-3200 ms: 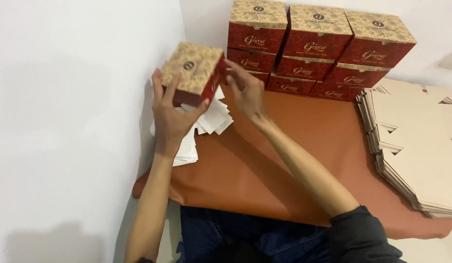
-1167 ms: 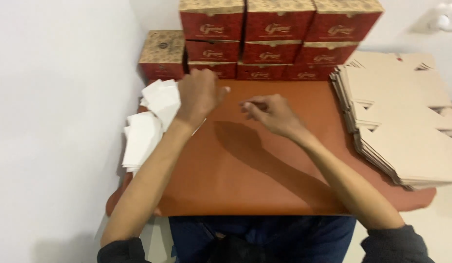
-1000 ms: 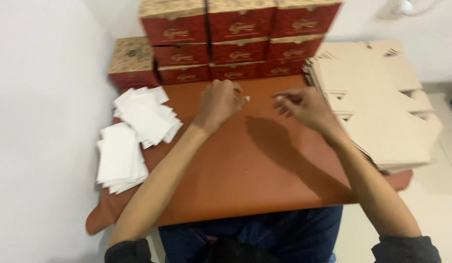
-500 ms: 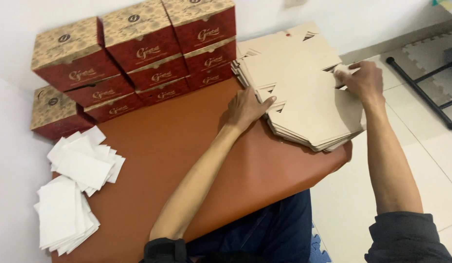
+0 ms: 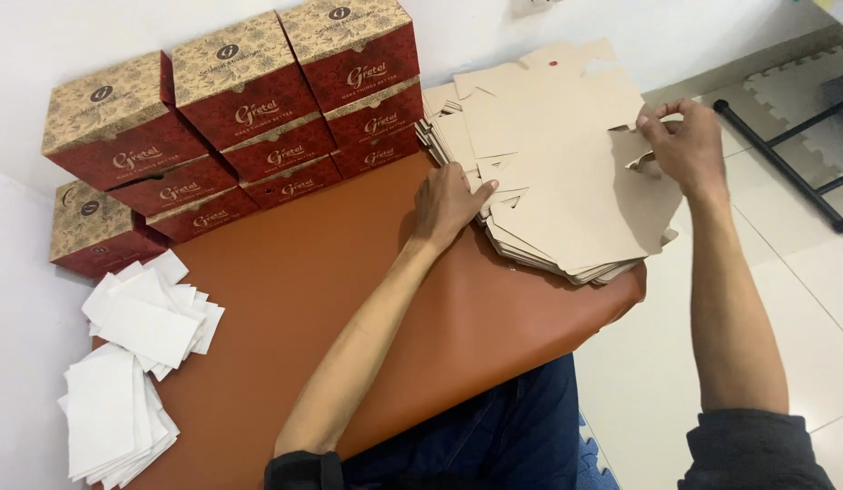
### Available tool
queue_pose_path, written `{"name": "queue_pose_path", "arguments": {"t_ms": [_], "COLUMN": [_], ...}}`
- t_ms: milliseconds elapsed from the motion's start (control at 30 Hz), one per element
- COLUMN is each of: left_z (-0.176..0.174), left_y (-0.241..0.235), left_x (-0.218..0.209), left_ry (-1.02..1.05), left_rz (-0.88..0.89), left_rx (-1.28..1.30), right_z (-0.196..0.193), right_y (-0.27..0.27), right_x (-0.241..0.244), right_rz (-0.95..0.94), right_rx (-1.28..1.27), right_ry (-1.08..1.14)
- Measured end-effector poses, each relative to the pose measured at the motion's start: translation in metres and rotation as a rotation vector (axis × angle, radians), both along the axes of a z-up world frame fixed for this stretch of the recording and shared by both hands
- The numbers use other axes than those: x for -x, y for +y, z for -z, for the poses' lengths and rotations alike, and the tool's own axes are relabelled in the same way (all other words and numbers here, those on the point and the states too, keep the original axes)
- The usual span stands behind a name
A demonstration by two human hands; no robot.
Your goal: A person is shown folding a complex cardboard template into an outer box and then inserting a smaller pre-made box into it to complete the packaging.
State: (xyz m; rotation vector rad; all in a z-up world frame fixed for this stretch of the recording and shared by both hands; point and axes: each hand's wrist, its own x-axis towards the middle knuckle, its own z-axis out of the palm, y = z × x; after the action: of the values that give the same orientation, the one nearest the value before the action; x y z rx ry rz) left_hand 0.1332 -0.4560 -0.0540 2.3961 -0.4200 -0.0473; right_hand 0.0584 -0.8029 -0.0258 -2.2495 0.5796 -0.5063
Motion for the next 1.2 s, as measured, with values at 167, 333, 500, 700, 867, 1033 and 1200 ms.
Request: {"name": "queue_pose_path", "arguments": {"t_ms": [167, 333, 500, 700, 867, 1033, 1200], "left_z": [-0.006, -0.03, -0.033, -0.054, -0.065, -0.087, -0.057], "left_y": [-0.001, 0.006, 0.033, 0.103, 0.166, 0.229, 0.294], "left_x": [0.008, 0.023, 0.033, 0.073, 0.107, 0.141, 0.141], "left_ry": [0.021, 0.138, 0.329, 0.374, 0.37, 0.455, 0.424], "left_rz": [-0.004, -0.001, 0.054, 0.172, 0.182, 0.088, -0.04], "left_rx": [0.055, 0.035, 0.058, 0.109, 0.021, -0.095, -0.043], "right_z": [-0.056, -0.03, 0.012, -0.031, 0.001, -0.017, -0.013], "right_y": [0.03, 0.01, 0.023, 0.121, 0.15, 0.222, 0.282], "right_x": [0.045, 0.079, 0.115, 0.16, 0.192, 0.184, 0.143], "right_rz": [-0.062, -0.093, -0.22, -0.126, -0.292, -0.272, -0.537], "right_rx": [-0.267, -0.376, -0.594, -0.612, -0.674, -0.624, -0.083], "right_ry": [0.131, 0.089, -0.006, 0.182, 0.219, 0.476, 0.303]}}
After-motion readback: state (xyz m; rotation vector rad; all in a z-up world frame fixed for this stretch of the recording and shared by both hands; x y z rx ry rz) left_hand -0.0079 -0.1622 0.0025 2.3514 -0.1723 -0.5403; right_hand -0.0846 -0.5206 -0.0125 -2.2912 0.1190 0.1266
